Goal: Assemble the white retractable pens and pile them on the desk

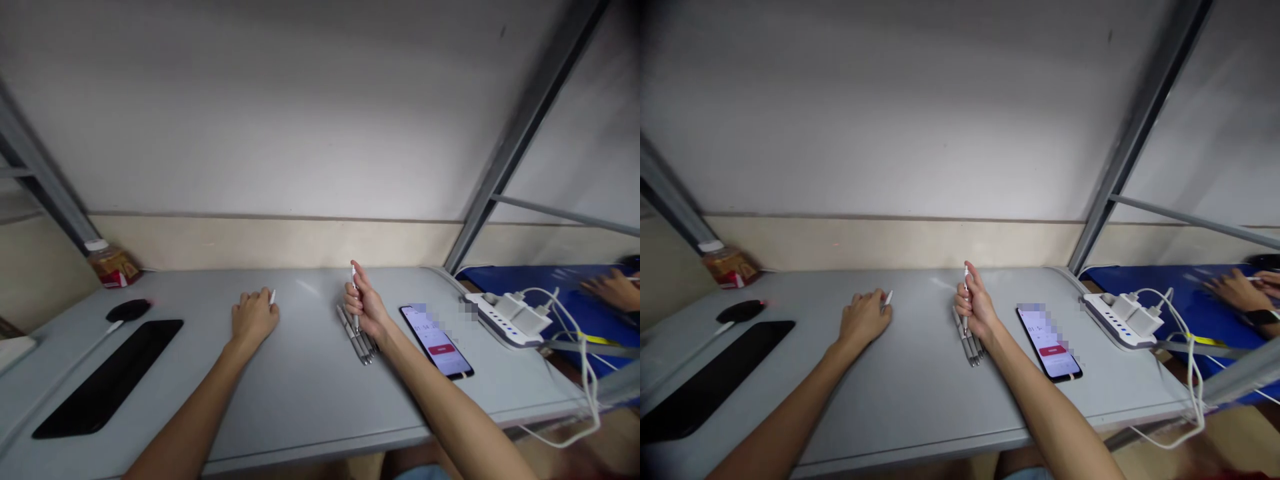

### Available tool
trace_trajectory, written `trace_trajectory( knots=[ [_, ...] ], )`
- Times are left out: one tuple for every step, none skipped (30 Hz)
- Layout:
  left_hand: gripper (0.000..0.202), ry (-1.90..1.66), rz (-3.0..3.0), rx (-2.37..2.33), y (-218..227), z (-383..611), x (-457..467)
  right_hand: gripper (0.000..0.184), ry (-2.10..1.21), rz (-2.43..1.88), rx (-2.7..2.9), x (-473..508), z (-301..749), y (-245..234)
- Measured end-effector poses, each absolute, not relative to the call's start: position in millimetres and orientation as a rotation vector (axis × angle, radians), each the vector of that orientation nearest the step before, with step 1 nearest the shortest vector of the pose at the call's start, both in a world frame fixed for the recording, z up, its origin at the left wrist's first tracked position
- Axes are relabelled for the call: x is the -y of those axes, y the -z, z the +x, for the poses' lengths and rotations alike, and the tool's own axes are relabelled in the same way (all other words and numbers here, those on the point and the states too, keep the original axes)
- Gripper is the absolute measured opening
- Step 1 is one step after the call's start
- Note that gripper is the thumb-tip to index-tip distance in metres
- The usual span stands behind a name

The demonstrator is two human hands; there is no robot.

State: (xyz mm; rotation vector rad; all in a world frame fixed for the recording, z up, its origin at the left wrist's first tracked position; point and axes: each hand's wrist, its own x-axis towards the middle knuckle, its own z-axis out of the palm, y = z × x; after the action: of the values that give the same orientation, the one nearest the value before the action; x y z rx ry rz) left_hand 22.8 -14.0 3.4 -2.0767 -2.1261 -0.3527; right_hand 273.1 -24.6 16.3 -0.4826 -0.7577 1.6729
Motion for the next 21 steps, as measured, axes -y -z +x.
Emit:
trace_trajectory(
  knots=[
    [0.028, 0.346, -2.080, 2.123, -3.9, 22.4, 13.8, 0.041, -1.681, -0.493, 0.767, 24.8, 273.1, -16.7],
    [0.027, 0.341, -2.079, 2.120, -4.4, 22.1, 13.6, 0.040, -1.689, -0.499, 0.774, 25.0, 273.1, -17.0],
    [0.027, 0.334, -2.078, 2.119, -4.6, 21.9, 13.5, 0.039, -1.696, -0.500, 0.779, 25.3, 273.1, -17.3],
    [0.027, 0.326, -2.078, 2.120, -4.7, 21.7, 13.4, 0.038, -1.700, -0.497, 0.780, 25.4, 273.0, -17.5],
    [0.027, 0.318, -2.082, 2.120, -4.7, 21.6, 13.4, 0.037, -1.698, -0.494, 0.781, 25.5, 272.9, -17.6],
    [0.027, 0.309, -2.087, 2.121, -4.5, 21.6, 13.4, 0.038, -1.694, -0.493, 0.782, 25.5, 272.7, -17.5],
    [0.027, 0.300, -2.093, 2.124, -4.3, 21.7, 13.3, 0.038, -1.690, -0.497, 0.785, 25.3, 272.6, -17.3],
    [0.027, 0.294, -2.099, 2.125, -4.1, 21.8, 13.3, 0.038, -1.688, -0.505, 0.788, 25.1, 272.6, -16.9],
    [0.028, 0.289, -2.103, 2.127, -3.9, 21.9, 13.2, 0.038, -1.689, -0.513, 0.790, 24.7, 272.6, -16.4],
    [0.028, 0.283, -2.105, 2.129, -3.6, 22.0, 13.0, 0.036, -1.692, -0.515, 0.791, 24.3, 272.7, -15.9],
    [0.029, 0.275, -2.107, 2.135, -3.4, 22.0, 12.8, 0.035, -1.698, -0.509, 0.790, 24.1, 272.8, -15.4],
    [0.029, 0.267, -2.105, 2.143, -3.2, 22.0, 12.5, 0.035, -1.705, -0.499, 0.792, 24.0, 272.9, -15.0],
    [0.030, 0.261, -2.106, 2.150, -2.9, 21.8, 12.3, 0.037, -1.712, -0.488, 0.796, 24.1, 273.0, -14.8],
    [0.031, 0.257, -2.104, 2.157, -2.7, 21.6, 12.1, 0.037, -1.716, -0.479, 0.801, 24.3, 273.1, -14.8],
    [0.032, 0.256, -2.103, 2.161, -2.5, 21.4, 12.0, 0.038, -1.716, -0.474, 0.806, 24.8, 273.0, -15.0],
    [0.033, 0.261, -2.101, 2.160, -2.3, 21.2, 12.1, 0.037, -1.715, -0.472, 0.810, 25.2, 272.9, -15.3],
    [0.034, 0.269, -2.100, 2.156, -2.3, 21.1, 12.3, 0.036, -1.712, -0.472, 0.812, 25.7, 272.7, -15.7],
    [0.034, 0.276, -2.099, 2.153, -2.3, 21.1, 12.7, 0.036, -1.705, -0.473, 0.813, 26.1, 272.4, -16.2],
    [0.034, 0.282, -2.100, 2.152, -2.4, 21.2, 13.1, 0.035, -1.697, -0.478, 0.811, 26.3, 272.0, -16.7],
    [0.034, 0.286, -2.099, 2.154, -2.6, 21.4, 13.6, 0.035, -1.690, -0.489, 0.807, 26.4, 271.7, -17.1],
    [0.034, 0.287, -2.100, 2.160, -2.8, 21.6, 14.0, 0.034, -1.686, -0.508, 0.797, 26.4, 271.4, -17.5]
  ],
)
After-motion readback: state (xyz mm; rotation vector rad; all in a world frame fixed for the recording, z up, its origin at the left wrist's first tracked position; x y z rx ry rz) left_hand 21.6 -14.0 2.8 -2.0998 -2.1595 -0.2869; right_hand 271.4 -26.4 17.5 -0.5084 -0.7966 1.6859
